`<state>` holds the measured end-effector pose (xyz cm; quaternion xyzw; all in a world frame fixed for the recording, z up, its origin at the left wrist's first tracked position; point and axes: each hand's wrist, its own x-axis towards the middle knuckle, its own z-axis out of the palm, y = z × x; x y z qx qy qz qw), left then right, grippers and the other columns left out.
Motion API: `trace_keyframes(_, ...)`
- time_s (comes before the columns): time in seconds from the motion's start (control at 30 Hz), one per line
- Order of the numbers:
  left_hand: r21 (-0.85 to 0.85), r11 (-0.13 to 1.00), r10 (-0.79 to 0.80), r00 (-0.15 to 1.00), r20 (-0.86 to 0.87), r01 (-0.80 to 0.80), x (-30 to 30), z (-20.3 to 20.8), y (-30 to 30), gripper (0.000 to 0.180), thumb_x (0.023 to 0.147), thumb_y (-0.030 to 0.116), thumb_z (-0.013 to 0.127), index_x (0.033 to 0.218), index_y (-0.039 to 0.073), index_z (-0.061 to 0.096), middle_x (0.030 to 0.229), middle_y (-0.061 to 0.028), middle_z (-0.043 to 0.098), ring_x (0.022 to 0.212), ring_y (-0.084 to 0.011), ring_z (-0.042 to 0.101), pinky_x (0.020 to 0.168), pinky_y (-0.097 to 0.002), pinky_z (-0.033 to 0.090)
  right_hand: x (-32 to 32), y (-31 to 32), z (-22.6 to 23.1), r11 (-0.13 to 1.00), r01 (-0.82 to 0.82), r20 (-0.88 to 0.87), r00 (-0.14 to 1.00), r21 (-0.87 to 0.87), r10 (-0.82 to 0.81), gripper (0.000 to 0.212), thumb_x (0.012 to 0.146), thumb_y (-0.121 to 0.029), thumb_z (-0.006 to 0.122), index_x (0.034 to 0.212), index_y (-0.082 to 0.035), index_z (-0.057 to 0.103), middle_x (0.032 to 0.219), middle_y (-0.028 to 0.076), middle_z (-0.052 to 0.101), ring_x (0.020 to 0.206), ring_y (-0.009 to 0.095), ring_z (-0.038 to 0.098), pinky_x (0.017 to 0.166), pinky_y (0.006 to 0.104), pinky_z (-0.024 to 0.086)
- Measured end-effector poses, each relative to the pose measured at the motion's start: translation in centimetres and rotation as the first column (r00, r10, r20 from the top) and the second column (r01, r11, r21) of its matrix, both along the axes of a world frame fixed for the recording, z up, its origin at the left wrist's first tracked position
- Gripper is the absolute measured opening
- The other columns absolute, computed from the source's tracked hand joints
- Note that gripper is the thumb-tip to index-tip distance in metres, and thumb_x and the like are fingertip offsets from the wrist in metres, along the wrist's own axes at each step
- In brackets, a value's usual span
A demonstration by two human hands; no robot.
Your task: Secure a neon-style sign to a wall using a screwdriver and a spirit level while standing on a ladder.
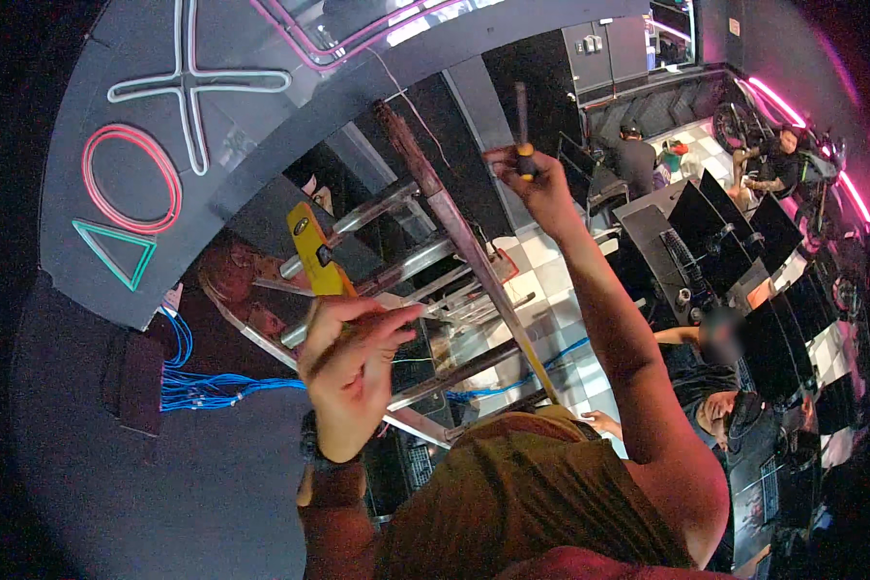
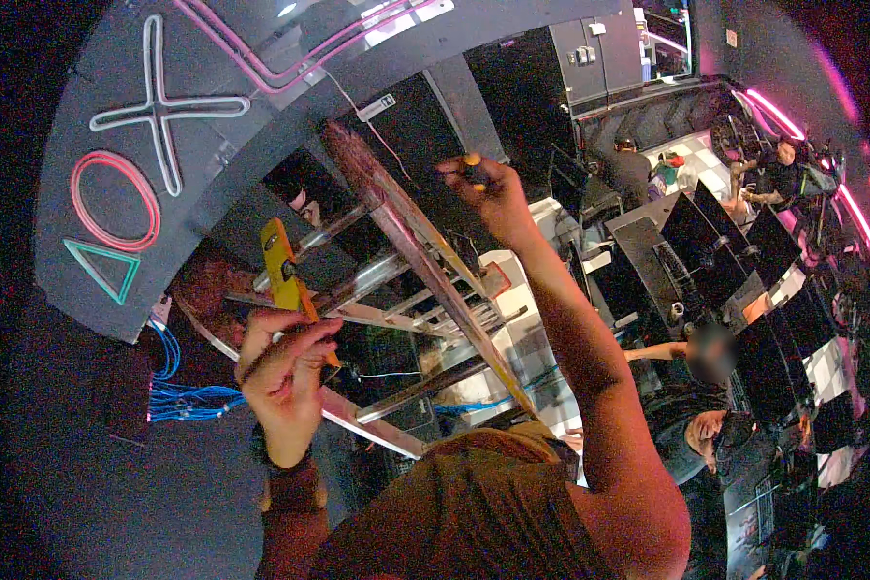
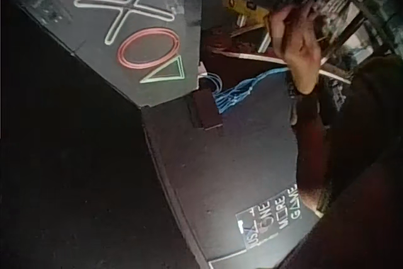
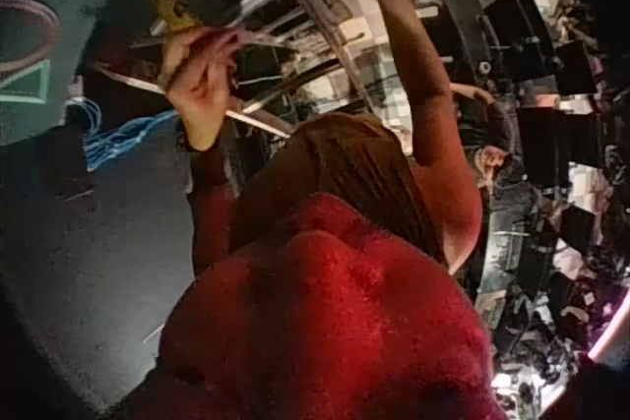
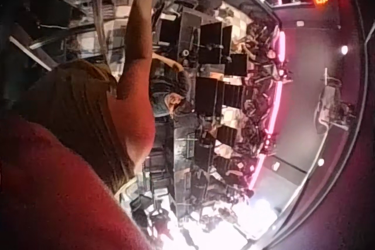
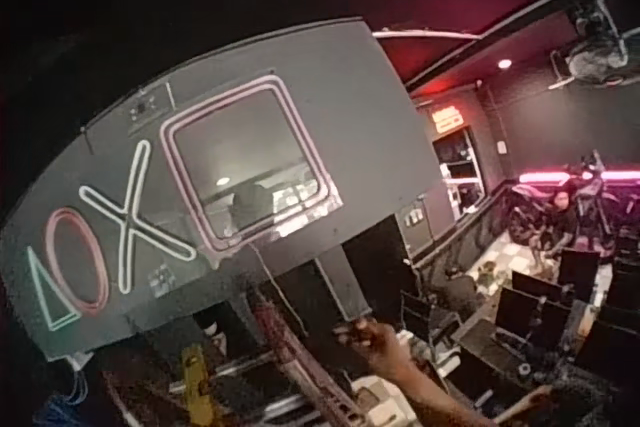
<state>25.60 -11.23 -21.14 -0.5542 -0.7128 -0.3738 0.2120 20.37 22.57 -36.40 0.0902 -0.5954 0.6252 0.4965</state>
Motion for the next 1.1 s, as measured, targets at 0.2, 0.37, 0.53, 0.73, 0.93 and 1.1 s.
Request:
trace_keyframes(0.2,-0.006,0.999,0.052,0.985,-0.165,-0.054,-1.9,3.4,-1.2,0.02,0.082,-0.005,0.073,0.097,0.004,0.081,0.104,-0.0101,0.061,0.09,-0.0202,0.063,0.077,-0.0289,0.05,-6.6,-2.1,0.9,0.999,-0.027,0.098,0.995,0.032,0.024,0.027,0.095,-0.013,0.075,0.12,-0.002,0.07,0.119,0.006,0.074,0.111,0.015,0.065,0.1,0.0325,0.05)
trace_keyframes(0.37,-0.033,0.999,0.017,0.985,-0.172,-0.023,-4.2,5.9,0.0,0.016,0.085,0.0,0.073,0.099,0.004,0.081,0.101,-0.0089,0.062,0.09,-0.0202,0.062,0.077,-0.0298,0.05,-8.7,-1.0,0.4,0.954,-0.021,0.306,0.949,0.298,-0.075,0.023,0.094,-0.008,0.076,0.115,-0.002,0.073,0.11,0.001,0.074,0.105,0.011,0.064,0.094,0.0294,0.05)
trace_keyframes(0.53,-0.047,0.996,-0.088,0.979,-0.184,0.081,-7.0,7.4,1.7,0.019,0.086,0.0,0.073,0.103,0.005,0.08,0.096,-0.0083,0.06,0.091,-0.0203,0.062,0.079,-0.031,0.05,-5.3,1.8,1.6,0.995,0.028,0.165,0.985,0.096,-0.044,0.018,0.089,-0.013,0.082,0.102,-0.001,0.075,0.097,0.0,0.074,0.089,0.008,0.063,0.083,0.0291,0.052)
trace_keyframes(0.73,-0.127,0.99,-0.105,0.925,-0.366,0.063,-7.4,9.9,6.3,0.018,0.085,0.003,0.073,0.101,0.006,0.08,0.093,-0.0079,0.058,0.085,-0.0209,0.063,0.075,-0.0312,0.051,-0.3,8.7,8.1,0.971,0.169,0.152,0.978,-0.168,-0.144,0.017,0.09,-0.018,0.081,0.099,-0.003,0.077,0.092,0.002,0.074,0.091,0.011,0.067,0.089,0.029,0.051)
trace_keyframes(0.93,-0.172,0.959,-0.28,0.84,-0.464,0.225,-10.4,12.3,12.6,0.011,0.088,0.007,0.073,0.097,0.004,0.077,0.097,-0.0086,0.061,0.09,-0.0284,0.064,0.083,-0.0377,0.051,-1.3,14.3,12.9,0.878,0.476,0.079,0.874,0.052,-0.479,0.017,0.092,-0.017,0.08,0.097,-0.001,0.075,0.092,0.001,0.075,0.083,0.009,0.066,0.082,0.0274,0.054)
trace_keyframes(1.1,-0.226,0.955,-0.281,0.825,-0.49,0.191,-12.6,11.6,14.8,0.012,0.086,0.007,0.075,0.097,0.003,0.076,0.096,-0.0099,0.062,0.092,-0.0295,0.064,0.082,-0.0386,0.051,-1.4,14.9,16.1,0.741,0.662,0.135,0.729,0.109,-0.671,0.041,0.077,-0.035,0.091,0.104,-0.007,0.078,0.091,0.011,0.078,0.081,0.019,0.073,0.079,0.035,0.056)
